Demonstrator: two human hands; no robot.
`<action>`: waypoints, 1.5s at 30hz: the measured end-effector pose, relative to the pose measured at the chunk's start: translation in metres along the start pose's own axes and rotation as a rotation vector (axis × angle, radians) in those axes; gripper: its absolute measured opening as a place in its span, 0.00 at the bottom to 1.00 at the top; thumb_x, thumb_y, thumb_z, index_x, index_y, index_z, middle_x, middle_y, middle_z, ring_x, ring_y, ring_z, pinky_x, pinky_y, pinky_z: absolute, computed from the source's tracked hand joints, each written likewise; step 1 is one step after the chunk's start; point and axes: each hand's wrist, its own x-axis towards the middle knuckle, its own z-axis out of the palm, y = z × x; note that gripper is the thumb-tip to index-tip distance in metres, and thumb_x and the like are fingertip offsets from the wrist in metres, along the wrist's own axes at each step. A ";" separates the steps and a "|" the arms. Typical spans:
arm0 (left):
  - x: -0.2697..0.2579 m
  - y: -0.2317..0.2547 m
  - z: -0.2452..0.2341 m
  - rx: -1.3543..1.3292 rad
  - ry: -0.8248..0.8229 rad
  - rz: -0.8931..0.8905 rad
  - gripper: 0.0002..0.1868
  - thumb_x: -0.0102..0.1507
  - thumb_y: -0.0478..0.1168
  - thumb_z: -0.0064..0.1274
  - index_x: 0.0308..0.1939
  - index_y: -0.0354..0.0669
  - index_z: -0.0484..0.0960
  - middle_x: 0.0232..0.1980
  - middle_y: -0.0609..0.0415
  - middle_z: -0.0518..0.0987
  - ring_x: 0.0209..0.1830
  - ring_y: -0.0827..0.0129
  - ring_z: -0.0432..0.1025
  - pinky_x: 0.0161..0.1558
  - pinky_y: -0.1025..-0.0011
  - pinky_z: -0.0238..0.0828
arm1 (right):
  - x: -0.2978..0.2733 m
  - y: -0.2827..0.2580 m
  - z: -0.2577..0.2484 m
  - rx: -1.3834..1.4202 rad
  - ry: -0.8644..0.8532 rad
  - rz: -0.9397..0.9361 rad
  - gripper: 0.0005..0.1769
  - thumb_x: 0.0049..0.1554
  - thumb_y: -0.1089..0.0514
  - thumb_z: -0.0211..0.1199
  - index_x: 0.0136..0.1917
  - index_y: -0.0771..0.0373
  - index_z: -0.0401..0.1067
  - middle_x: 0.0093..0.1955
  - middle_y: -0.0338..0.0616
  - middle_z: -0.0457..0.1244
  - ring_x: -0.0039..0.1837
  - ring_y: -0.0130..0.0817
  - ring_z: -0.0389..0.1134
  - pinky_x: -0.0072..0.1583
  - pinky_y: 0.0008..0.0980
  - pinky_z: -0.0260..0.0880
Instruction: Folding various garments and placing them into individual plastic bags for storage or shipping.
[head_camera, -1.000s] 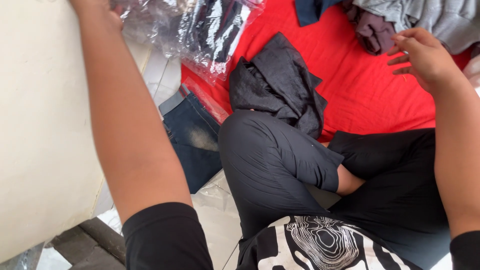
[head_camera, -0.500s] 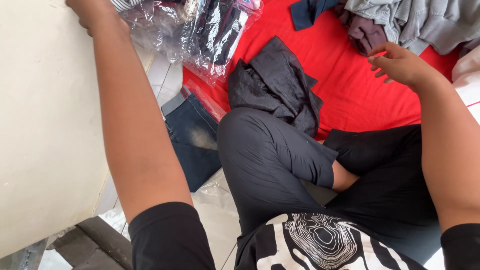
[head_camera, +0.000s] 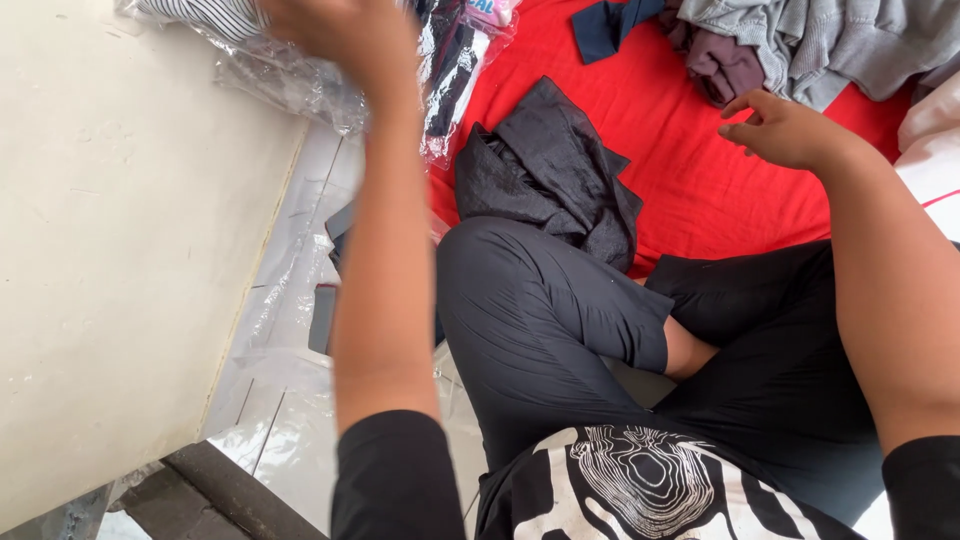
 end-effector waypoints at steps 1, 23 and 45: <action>-0.012 0.026 -0.011 0.000 -0.001 0.000 0.37 0.69 0.53 0.56 0.75 0.47 0.56 0.78 0.39 0.58 0.77 0.46 0.59 0.81 0.43 0.52 | 0.003 0.007 0.002 0.000 -0.001 0.000 0.24 0.67 0.49 0.55 0.73 0.58 0.66 0.59 0.53 0.67 0.57 0.47 0.69 0.56 0.48 0.67; -0.180 0.140 -0.016 0.032 -1.750 0.111 0.29 0.66 0.59 0.45 0.65 0.48 0.71 0.57 0.55 0.81 0.53 0.61 0.78 0.53 0.60 0.73 | 0.018 0.017 0.019 -0.432 0.482 -0.177 0.56 0.57 0.57 0.70 0.89 0.46 0.42 0.84 0.56 0.33 0.70 0.72 0.52 0.60 0.66 0.69; -0.200 0.133 0.000 -0.027 -1.863 0.047 0.33 0.65 0.57 0.47 0.69 0.41 0.69 0.71 0.51 0.75 0.64 0.58 0.75 0.61 0.59 0.72 | 0.079 0.078 0.008 -0.349 0.839 -0.289 0.45 0.58 0.81 0.58 0.86 0.68 0.59 0.80 0.67 0.39 0.71 0.71 0.51 0.62 0.56 0.75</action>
